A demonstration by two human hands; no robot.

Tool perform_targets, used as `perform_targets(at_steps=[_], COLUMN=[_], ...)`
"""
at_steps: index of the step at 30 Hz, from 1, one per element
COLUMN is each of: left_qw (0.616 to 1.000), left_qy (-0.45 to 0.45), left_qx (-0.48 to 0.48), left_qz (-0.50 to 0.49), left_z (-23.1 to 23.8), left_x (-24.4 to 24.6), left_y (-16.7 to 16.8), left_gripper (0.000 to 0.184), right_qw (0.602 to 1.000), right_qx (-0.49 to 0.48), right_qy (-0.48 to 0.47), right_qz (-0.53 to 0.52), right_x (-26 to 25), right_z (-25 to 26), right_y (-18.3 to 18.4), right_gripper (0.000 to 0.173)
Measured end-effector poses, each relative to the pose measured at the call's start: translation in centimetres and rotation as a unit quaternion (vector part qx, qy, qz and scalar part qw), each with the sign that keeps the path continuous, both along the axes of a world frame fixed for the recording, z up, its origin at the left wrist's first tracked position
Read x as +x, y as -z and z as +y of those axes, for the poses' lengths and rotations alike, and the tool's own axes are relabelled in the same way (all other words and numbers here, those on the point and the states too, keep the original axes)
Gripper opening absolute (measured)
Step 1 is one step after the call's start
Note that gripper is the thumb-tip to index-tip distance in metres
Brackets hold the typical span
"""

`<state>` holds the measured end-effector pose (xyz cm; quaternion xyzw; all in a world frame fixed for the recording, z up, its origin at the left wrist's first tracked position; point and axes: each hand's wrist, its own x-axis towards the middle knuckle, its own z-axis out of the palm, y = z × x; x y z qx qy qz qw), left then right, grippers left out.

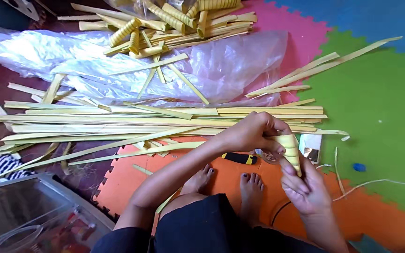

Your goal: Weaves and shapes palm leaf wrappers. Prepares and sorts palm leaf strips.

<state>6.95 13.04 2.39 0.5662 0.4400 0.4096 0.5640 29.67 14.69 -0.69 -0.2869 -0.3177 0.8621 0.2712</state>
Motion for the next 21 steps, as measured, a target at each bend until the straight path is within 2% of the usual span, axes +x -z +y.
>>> perform_targets(at_steps=[1, 2, 3, 4, 5, 6, 7, 8, 9, 10, 11, 12, 13, 14, 15, 16, 17, 18, 19, 20, 21], left_qw=[1.0, 1.0, 0.999, 0.999, 0.999, 1.0, 1.0, 0.999, 0.999, 0.999, 0.999, 0.998, 0.998, 0.999, 0.999, 0.999, 0.999, 0.998, 0.998, 0.998, 0.997], left_qy=[-0.011, -0.019, -0.024, -0.024, -0.02, -0.016, -0.012, -0.014, -0.018, -0.024, -0.034, -0.043, -0.042, -0.034, -0.024, -0.017, -0.016, -0.021, -0.029, -0.034, -0.036], left_qx=[0.004, 0.009, 0.012, 0.01, 0.002, -0.005, -0.011, -0.017, -0.023, -0.027, -0.031, -0.035, -0.037, -0.037, -0.038, -0.042, -0.047, -0.05, -0.053, -0.059, -0.064], left_qz=[-0.004, -0.01, -0.018, -0.023, -0.026, -0.025, -0.025, -0.026, -0.029, -0.03, -0.027, -0.019, -0.013, -0.011, -0.01, -0.013, -0.015, -0.014, -0.009, -0.007, -0.008], left_z=[0.0, 0.0, 0.1, 0.0, 0.0, -0.2, -0.4, -0.6, -0.6, -0.6, -0.7, -0.9, -0.8, -0.7, -0.5, -0.5, -0.4, -0.4, -0.3, -0.4, -0.4], left_x=[-0.1, -0.2, -0.4, -0.5, -0.6, -0.7, -0.6, -0.5, -0.6, -0.7, -0.6, -0.4, -0.4, -0.6, -0.8, -0.8, -0.8, -0.8, -0.8, -0.8, -0.7], left_y=[0.2, 0.5, 0.8, 1.0, 1.1, 1.2, 1.3, 1.4, 1.4, 1.4, 1.4, 1.4, 1.4, 1.4, 1.4, 1.4, 1.3, 1.2, 1.0, 0.8, 0.7], left_gripper=[0.014, 0.014, 0.014, 0.015, 0.016, 0.017, 0.017, 0.017, 0.015, 0.015, 0.016, 0.018, 0.019, 0.019, 0.019, 0.019, 0.019, 0.018, 0.019, 0.019, 0.02], right_qw=[0.978, 0.924, 0.882, 0.894, 0.95, 0.992, 0.999, 0.999, 0.991, 0.954, 0.9, 0.878, 0.911, 0.963, 0.989, 0.993, 0.984, 0.949, 0.889, 0.847, 0.863], right_qx=[0.186, 0.35, 0.435, 0.41, 0.275, 0.09, -0.043, -0.029, 0.102, 0.269, 0.4, 0.44, 0.374, 0.226, 0.083, 0.04, 0.122, 0.272, 0.416, 0.488, 0.463], right_qy=[0.029, 0.044, 0.056, 0.064, 0.055, 0.031, 0.01, 0.002, 0.007, 0.016, 0.023, 0.032, 0.036, 0.03, 0.018, 0.013, 0.02, 0.033, 0.035, 0.045, 0.048], right_qz=[-0.089, -0.147, -0.175, -0.17, -0.139, -0.084, -0.024, -0.032, -0.086, -0.133, -0.171, -0.184, -0.172, -0.146, -0.123, -0.111, -0.129, -0.158, -0.188, -0.205, -0.198], right_x=[-0.2, -0.1, 0.0, 0.0, -0.2, -0.3, -0.2, -0.3, -0.4, -0.2, -0.1, 0.0, 0.0, -0.2, -0.3, -0.3, -0.2, 0.2, 0.5, 0.7, 0.7], right_z=[-0.2, -0.2, -0.1, -0.3, -0.5, -0.3, -0.2, -0.3, -0.5, -0.5, -0.5, -0.5, -0.7, -0.8, -0.6, -0.5, -0.6, -0.6, -0.5, -0.4, -0.6], right_y=[0.7, 1.5, 1.8, 1.7, 1.0, 0.2, -0.2, -0.2, 0.3, 1.1, 1.7, 1.9, 1.7, 0.9, 0.2, 0.0, 0.5, 1.4, 2.1, 2.4, 2.4], right_gripper=[0.034, 0.043, 0.044, 0.04, 0.032, 0.028, 0.032, 0.033, 0.032, 0.037, 0.041, 0.041, 0.038, 0.034, 0.036, 0.039, 0.035, 0.031, 0.038, 0.04, 0.038])
